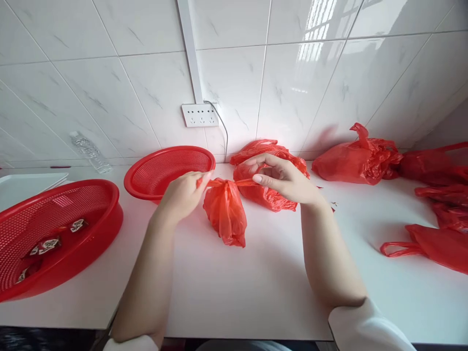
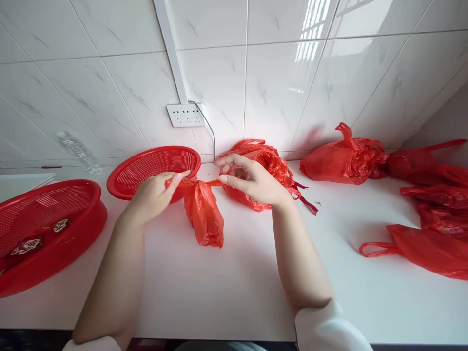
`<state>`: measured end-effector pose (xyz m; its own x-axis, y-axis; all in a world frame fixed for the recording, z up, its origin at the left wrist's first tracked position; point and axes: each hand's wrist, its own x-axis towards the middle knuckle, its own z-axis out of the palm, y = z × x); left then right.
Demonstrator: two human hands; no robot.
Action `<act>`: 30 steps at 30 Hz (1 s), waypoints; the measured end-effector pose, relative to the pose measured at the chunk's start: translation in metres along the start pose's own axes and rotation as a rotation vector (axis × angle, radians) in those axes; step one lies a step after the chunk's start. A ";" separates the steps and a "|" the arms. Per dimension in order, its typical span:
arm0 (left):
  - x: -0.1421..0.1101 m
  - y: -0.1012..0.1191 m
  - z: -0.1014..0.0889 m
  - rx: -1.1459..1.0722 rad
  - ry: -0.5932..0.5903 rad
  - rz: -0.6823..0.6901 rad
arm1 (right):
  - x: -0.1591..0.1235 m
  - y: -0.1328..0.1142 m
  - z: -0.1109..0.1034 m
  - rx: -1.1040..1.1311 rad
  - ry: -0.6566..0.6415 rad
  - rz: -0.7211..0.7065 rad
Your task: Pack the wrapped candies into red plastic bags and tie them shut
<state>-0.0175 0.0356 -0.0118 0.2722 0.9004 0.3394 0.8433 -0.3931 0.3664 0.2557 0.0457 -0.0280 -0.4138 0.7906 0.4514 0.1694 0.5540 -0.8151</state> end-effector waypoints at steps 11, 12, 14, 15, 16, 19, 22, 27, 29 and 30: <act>-0.040 -0.051 0.011 -0.088 -0.390 -0.293 | -0.011 0.049 -0.048 -0.270 0.214 0.445; -0.039 -0.054 0.013 -0.138 -0.455 -0.287 | -0.012 0.047 -0.048 -0.346 0.153 0.476; -0.035 -0.059 0.015 -0.221 -0.558 -0.265 | -0.015 0.039 -0.047 -0.472 0.025 0.518; -0.033 -0.061 0.016 -0.255 -0.568 -0.247 | -0.016 0.033 -0.045 -0.524 -0.011 0.515; -0.030 -0.062 0.018 -0.285 -0.535 -0.223 | -0.016 0.026 -0.042 -0.564 -0.022 0.494; -0.028 -0.063 0.031 -0.333 -0.188 -0.160 | -0.015 0.009 -0.025 -0.571 -0.103 0.413; -0.032 -0.070 0.056 -0.275 0.230 -0.119 | -0.008 0.003 0.008 -0.481 -0.448 0.380; -0.042 -0.090 0.090 -0.070 0.176 0.034 | 0.005 0.008 0.037 -0.640 -0.683 0.387; -0.043 -0.093 0.093 -0.035 0.132 0.092 | 0.001 0.006 0.021 -0.658 -0.549 0.408; -0.043 -0.093 0.094 -0.024 0.119 0.125 | -0.005 0.004 0.006 -0.637 -0.445 0.435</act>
<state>-0.0638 0.0509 -0.1414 0.3163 0.8161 0.4836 0.7948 -0.5063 0.3346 0.2528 0.0428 -0.0357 -0.4834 0.8637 -0.1424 0.8032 0.3729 -0.4645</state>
